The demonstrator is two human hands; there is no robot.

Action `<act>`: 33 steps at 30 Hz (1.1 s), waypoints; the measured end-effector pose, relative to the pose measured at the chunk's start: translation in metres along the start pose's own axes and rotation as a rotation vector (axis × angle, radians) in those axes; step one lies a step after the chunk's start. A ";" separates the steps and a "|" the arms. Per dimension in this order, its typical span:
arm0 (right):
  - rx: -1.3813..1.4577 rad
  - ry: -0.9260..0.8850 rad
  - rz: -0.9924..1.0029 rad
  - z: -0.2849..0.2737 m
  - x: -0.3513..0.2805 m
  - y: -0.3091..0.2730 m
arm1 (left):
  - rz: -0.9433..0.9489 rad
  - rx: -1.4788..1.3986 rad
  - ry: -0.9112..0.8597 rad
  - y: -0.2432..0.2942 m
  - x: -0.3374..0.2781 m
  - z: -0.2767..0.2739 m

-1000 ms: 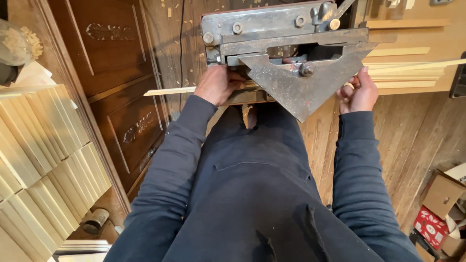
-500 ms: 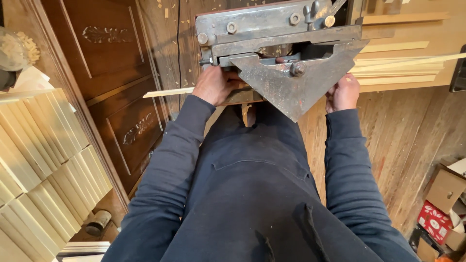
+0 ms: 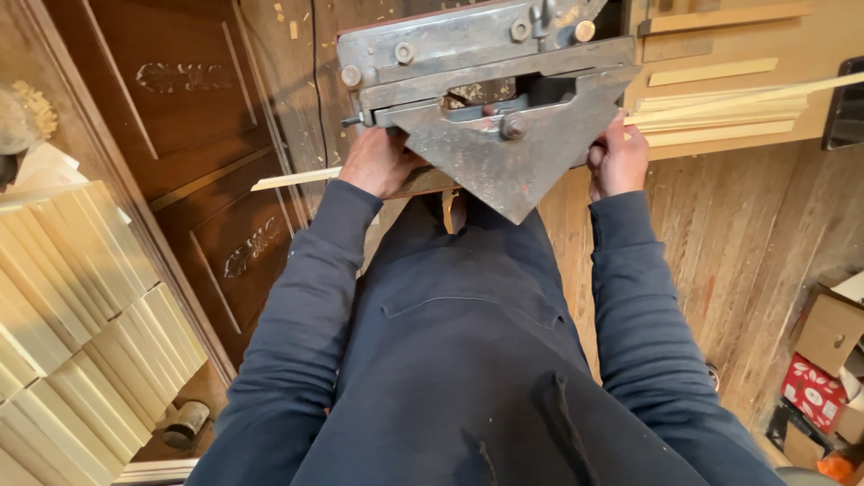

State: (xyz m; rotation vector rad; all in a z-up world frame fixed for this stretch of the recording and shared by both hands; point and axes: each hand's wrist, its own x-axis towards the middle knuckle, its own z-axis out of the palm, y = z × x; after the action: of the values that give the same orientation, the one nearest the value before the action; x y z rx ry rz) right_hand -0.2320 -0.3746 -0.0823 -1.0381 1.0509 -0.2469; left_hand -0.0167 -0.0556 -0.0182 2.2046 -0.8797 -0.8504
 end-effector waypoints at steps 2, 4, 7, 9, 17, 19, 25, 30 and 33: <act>0.009 0.019 0.012 -0.002 0.003 0.000 | 0.041 -0.021 0.021 -0.002 0.001 0.002; 0.017 0.037 0.030 -0.005 0.002 0.001 | 0.076 -0.043 0.038 -0.001 0.000 0.003; 0.011 0.031 0.039 -0.007 -0.001 -0.001 | -0.019 -0.046 0.006 0.003 0.000 0.000; 0.022 0.029 0.020 -0.008 -0.008 -0.004 | -0.046 -0.020 0.008 0.001 0.000 0.002; -0.160 0.006 0.313 -0.062 -0.044 -0.005 | -0.011 -0.027 0.034 -0.012 0.001 0.010; -0.150 -0.012 0.310 -0.068 -0.050 -0.012 | -0.029 0.000 0.018 -0.013 0.001 0.011; -0.330 -0.237 -0.108 -0.008 -0.081 -0.088 | -0.002 -0.011 0.018 -0.012 0.001 0.009; -1.155 -0.265 -0.825 0.056 -0.078 -0.116 | 0.024 -0.038 0.010 -0.008 0.000 0.005; -1.106 -0.385 -0.836 0.075 -0.066 -0.109 | -0.053 -0.071 -0.001 -0.001 0.000 0.000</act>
State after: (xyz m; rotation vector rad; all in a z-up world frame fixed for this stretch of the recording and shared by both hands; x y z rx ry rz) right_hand -0.1748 -0.3482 0.0516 -2.4020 0.2747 -0.1025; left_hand -0.0162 -0.0549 -0.0184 2.1744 -0.7823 -0.8940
